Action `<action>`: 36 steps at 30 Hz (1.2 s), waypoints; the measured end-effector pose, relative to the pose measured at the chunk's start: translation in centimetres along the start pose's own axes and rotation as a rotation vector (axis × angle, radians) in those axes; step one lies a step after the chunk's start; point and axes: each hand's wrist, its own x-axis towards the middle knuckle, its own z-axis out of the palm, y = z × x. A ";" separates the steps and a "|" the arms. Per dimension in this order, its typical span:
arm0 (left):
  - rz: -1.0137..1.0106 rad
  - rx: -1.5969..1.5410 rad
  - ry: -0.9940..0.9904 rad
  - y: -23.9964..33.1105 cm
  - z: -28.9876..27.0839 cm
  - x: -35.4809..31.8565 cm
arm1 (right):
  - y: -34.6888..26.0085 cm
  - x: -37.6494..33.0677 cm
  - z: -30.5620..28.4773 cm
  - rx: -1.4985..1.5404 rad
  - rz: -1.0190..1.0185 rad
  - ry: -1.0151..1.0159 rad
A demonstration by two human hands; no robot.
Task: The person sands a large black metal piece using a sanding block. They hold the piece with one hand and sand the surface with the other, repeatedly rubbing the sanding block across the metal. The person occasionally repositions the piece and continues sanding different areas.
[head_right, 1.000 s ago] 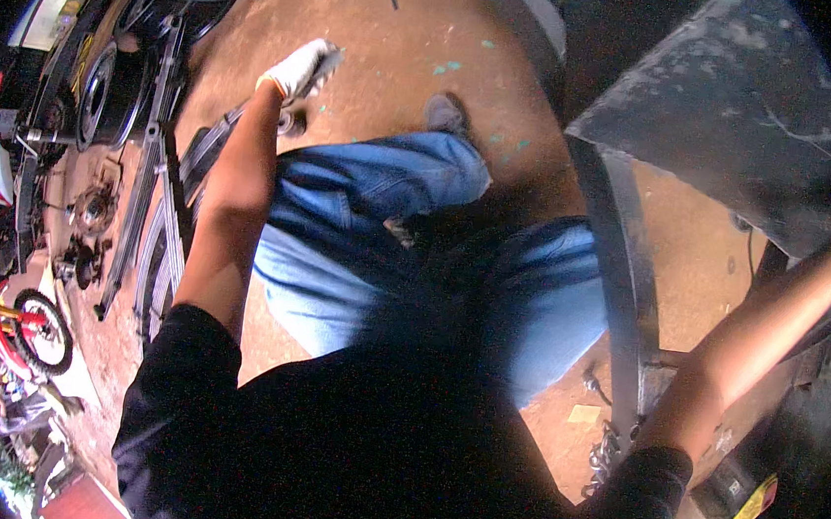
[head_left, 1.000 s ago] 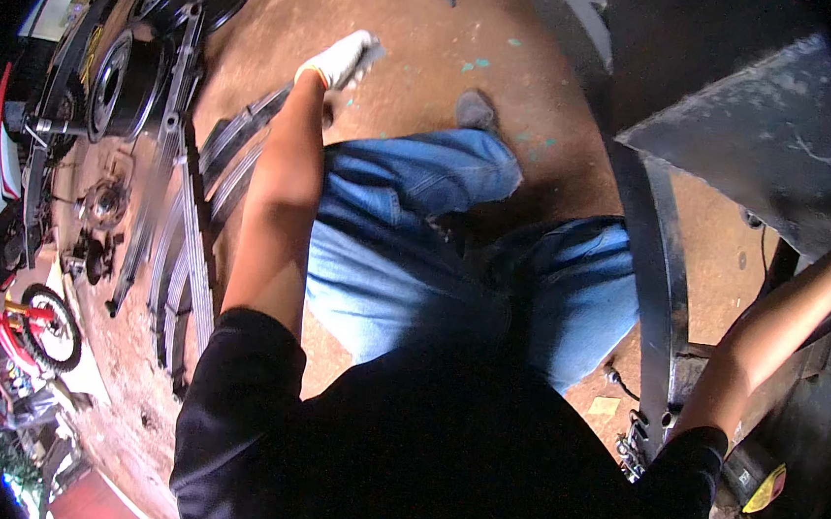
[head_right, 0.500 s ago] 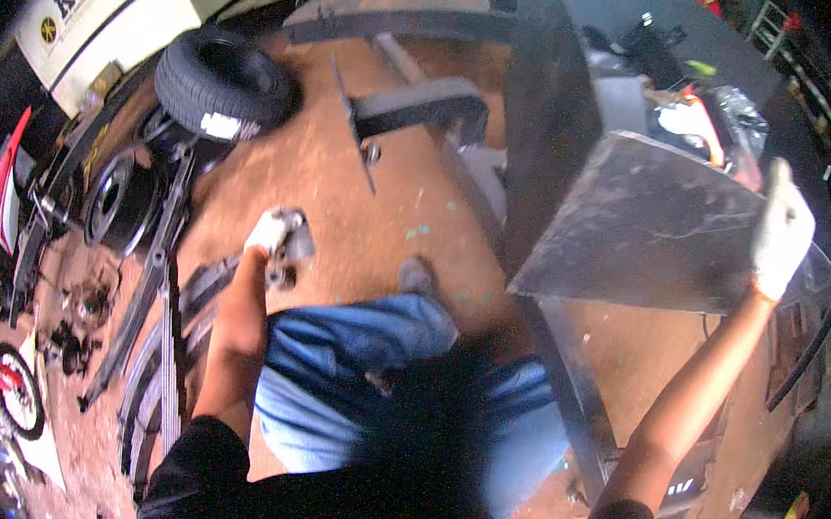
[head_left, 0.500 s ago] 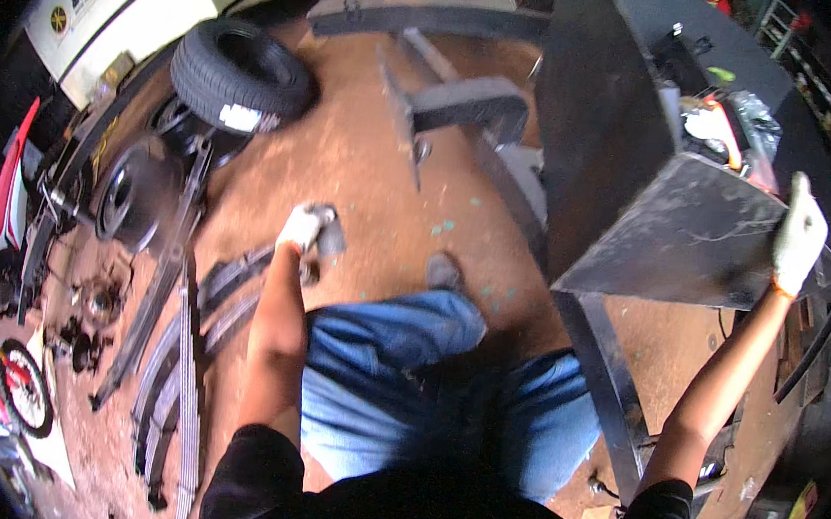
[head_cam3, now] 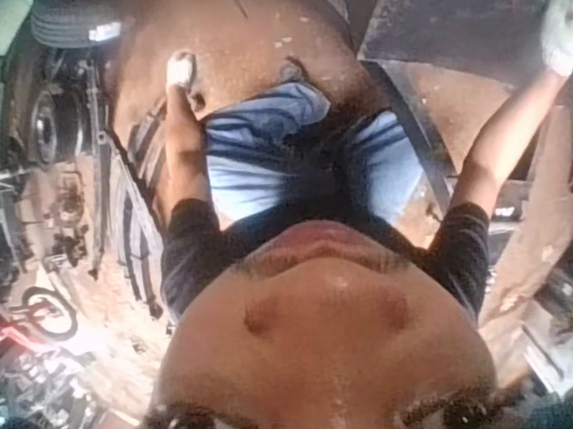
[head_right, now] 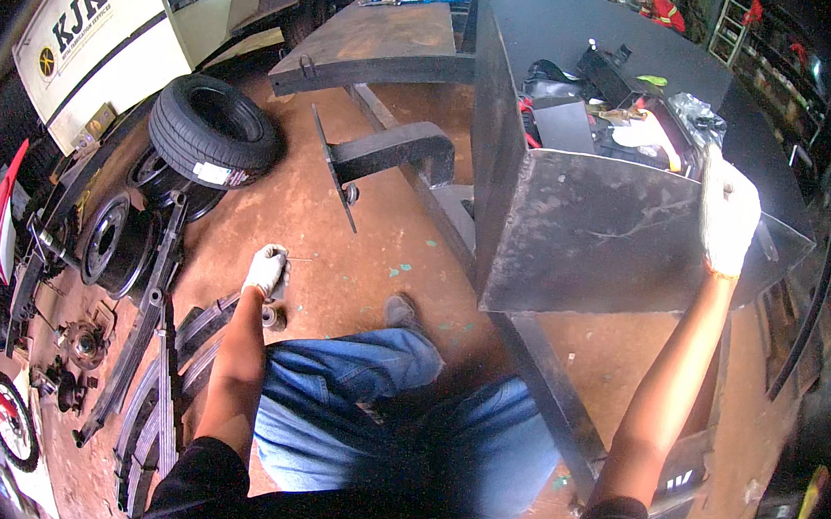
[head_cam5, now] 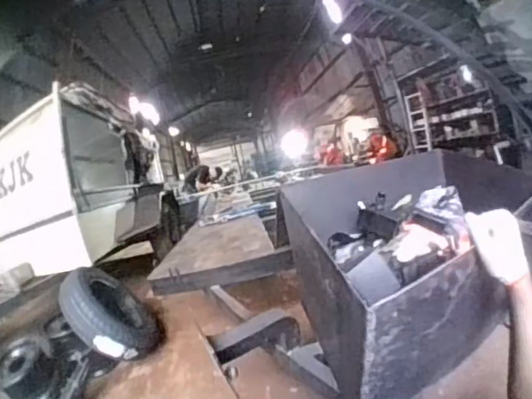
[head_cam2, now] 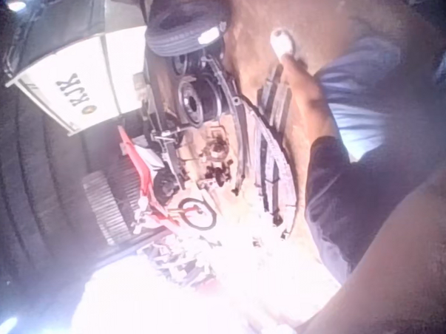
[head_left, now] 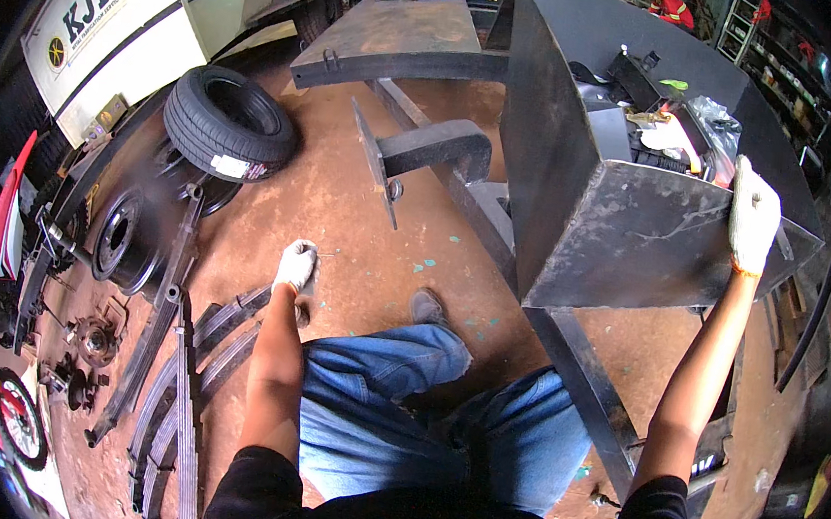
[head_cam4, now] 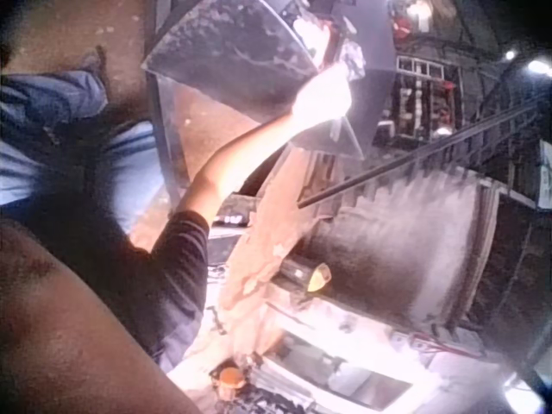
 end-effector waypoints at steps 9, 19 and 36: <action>-0.018 0.323 -0.090 -2.3 -0.1 0.7 | -0.3 0.0 -0.2 -0.042 0.003 0.001; -0.042 0.269 -0.126 -0.8 0.0 -0.3 | -0.8 -0.1 0.1 -0.033 0.003 0.005; 0.178 0.562 -0.023 -0.9 0.2 -0.5 | -0.9 0.0 -0.4 -0.067 0.006 -0.013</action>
